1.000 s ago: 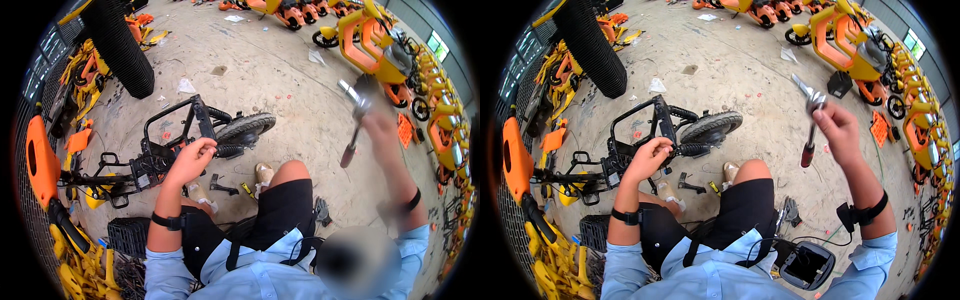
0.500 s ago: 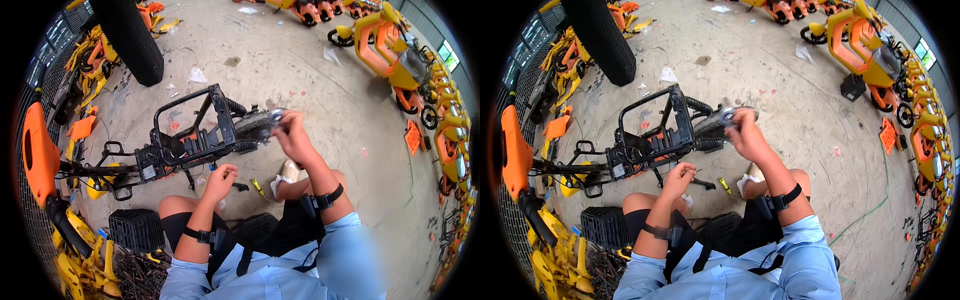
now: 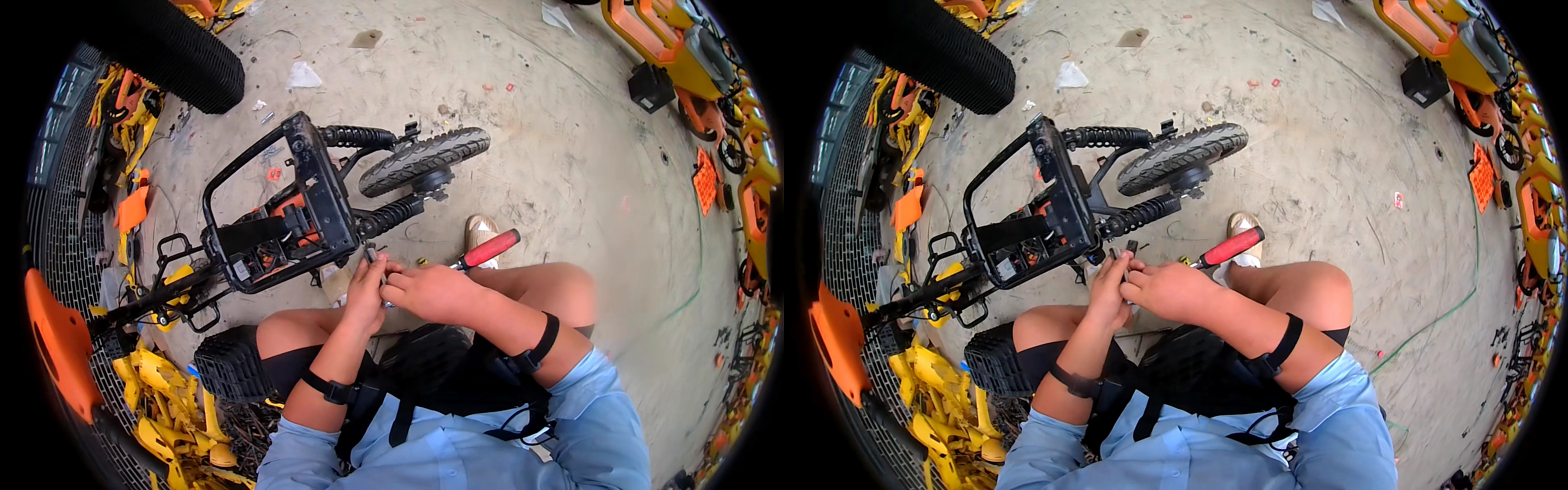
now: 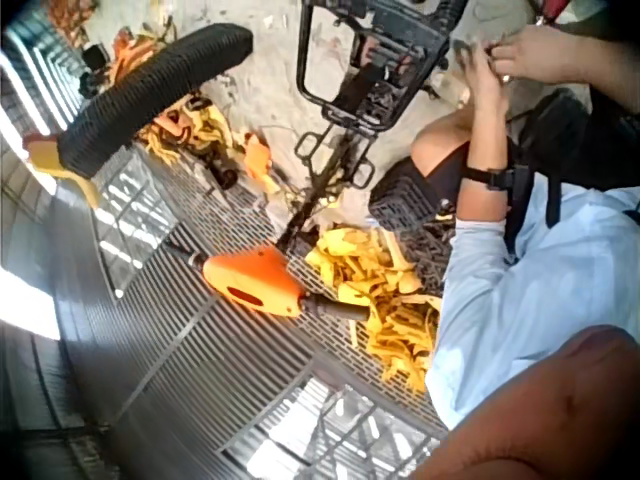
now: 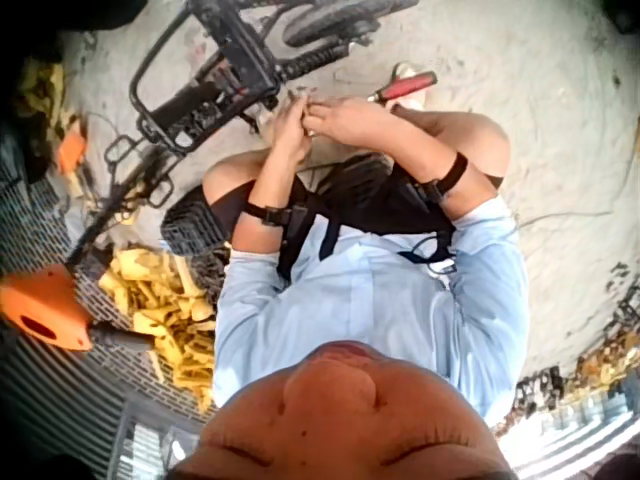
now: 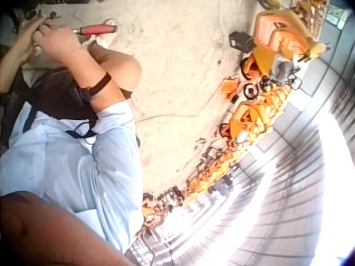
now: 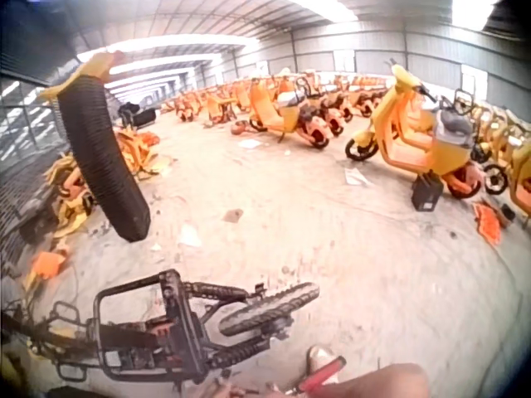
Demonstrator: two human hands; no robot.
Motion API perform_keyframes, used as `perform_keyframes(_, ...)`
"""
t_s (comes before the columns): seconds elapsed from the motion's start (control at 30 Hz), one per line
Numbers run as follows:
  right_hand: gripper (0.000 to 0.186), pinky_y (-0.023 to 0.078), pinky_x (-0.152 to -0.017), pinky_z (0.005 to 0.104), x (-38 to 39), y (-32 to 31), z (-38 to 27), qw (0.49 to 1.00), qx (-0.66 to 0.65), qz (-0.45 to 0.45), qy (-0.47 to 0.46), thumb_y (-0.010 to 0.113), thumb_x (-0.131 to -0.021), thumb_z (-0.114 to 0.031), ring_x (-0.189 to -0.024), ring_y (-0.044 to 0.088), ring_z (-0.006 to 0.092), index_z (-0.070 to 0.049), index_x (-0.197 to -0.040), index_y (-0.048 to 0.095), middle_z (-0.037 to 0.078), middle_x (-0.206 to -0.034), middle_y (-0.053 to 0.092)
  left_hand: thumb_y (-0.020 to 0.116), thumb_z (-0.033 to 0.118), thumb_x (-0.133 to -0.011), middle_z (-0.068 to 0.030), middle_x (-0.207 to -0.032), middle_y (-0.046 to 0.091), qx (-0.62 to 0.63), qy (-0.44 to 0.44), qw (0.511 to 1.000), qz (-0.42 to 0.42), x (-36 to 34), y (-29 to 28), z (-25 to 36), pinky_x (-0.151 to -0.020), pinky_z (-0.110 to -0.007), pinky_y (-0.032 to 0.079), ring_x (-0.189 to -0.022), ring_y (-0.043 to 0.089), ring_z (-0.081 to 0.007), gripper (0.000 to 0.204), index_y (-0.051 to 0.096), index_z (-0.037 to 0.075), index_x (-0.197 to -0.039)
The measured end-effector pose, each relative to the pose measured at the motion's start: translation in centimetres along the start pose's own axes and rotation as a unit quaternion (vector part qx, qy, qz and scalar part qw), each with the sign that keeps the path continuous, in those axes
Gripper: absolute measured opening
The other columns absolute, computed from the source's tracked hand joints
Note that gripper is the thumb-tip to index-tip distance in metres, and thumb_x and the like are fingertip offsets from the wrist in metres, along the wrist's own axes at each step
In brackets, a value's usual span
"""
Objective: The person sits on the floor and uses a ratchet wrench to tighten a bolt on the rear suspension of a black electric scooter. The person holds the scooter frame with one hand and turns the wrench with the other.
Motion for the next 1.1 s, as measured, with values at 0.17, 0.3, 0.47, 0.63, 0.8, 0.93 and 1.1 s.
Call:
perform_keyframes(0.17,0.022,0.056,-0.059,0.0377,-0.4,1.6,1.5,0.999,0.028,0.020,0.024,0.056,-0.084,-0.014,-0.084,0.068,0.0247,-0.006,-0.104,0.050,0.009,-0.097,0.060,0.055,0.024,-0.103,-0.0013,-0.088,0.059,0.006,0.010,1.000,0.022,-1.7,-0.2,-0.1,-0.073,-0.026,0.046,-0.081,0.056,-0.0102,0.014,0.055,0.009,-0.105)
perform_keyframes(0.3,0.026,0.057,-0.060,0.0392,-0.5,3.4,2.5,0.998,0.000,0.036,0.059,0.055,-0.085,-0.012,-0.081,0.068,0.0279,-0.004,-0.109,0.049,0.013,-0.102,0.059,0.055,0.025,-0.103,0.0005,-0.088,0.059,-0.019,0.029,0.999,0.042,-2.3,0.1,-0.1,-0.072,-0.026,0.045,-0.081,0.054,-0.0080,0.016,0.056,0.009,-0.105)
perform_keyframes(0.47,0.030,0.058,-0.064,0.0421,-1.1,4.8,3.4,0.987,-0.033,0.015,0.156,0.055,-0.087,-0.011,-0.083,0.068,0.0323,-0.001,-0.115,0.047,0.017,-0.105,0.057,0.055,0.026,-0.103,-0.0005,-0.096,0.062,-0.046,0.065,0.997,0.025,-2.9,-0.4,-0.3,-0.071,-0.023,0.046,-0.080,0.055,-0.0067,0.021,0.059,0.007,-0.111)
perform_keyframes(0.63,0.027,0.056,-0.067,0.0435,-1.1,6.3,4.8,0.969,-0.045,-0.034,0.241,0.063,-0.082,-0.017,-0.078,0.069,0.0314,-0.004,-0.104,0.057,0.014,-0.090,0.066,0.057,0.025,-0.102,-0.0025,-0.101,0.064,-0.066,0.081,0.994,0.027,-3.5,-1.1,-0.5,-0.070,-0.021,0.048,-0.080,0.056,-0.0062,0.026,0.059,0.004,-0.118)
perform_keyframes(0.8,0.019,0.054,-0.065,0.0431,-0.7,6.1,5.6,0.963,0.015,-0.121,0.239,0.069,-0.074,-0.025,-0.072,0.069,0.0295,-0.009,-0.085,0.067,0.009,-0.073,0.069,0.056,0.024,-0.102,-0.0036,-0.098,0.064,-0.073,0.106,0.991,0.027,-3.6,-1.4,-1.0,-0.071,-0.023,0.050,-0.079,0.056,-0.0074,0.028,0.058,0.003,-0.121)
perform_keyframes(0.93,0.018,0.055,-0.065,0.0429,-0.7,5.5,5.6,0.960,0.018,-0.146,0.239,0.071,-0.075,-0.027,-0.072,0.070,0.0293,-0.011,-0.083,0.070,0.010,-0.076,0.071,0.053,0.028,-0.104,-0.0058,-0.095,0.065,-0.123,0.149,0.979,0.061,-3.9,-1.1,-1.7,-0.073,-0.027,0.052,-0.081,0.058,-0.0105,0.029,0.058,0.002,-0.116)
perform_keyframes(1.1,0.013,0.057,-0.067,0.0414,-1.1,4.0,4.0,0.955,0.007,-0.148,0.258,0.069,-0.078,-0.021,-0.078,0.072,0.0273,-0.010,-0.084,0.073,0.010,-0.082,0.073,0.054,0.031,-0.102,-0.0034,-0.080,0.060,-0.181,0.109,0.969,0.127,-3.0,0.0,-2.9,-0.066,-0.029,0.046,-0.072,0.056,-0.0119,0.030,0.056,0.002,-0.095)
Point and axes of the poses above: each hand's wrist, its own x-axis away from the middle knuckle, its own y-axis out of the palm, z = x × y, the point moved 2 cm from there along -x, towards the middle knuckle
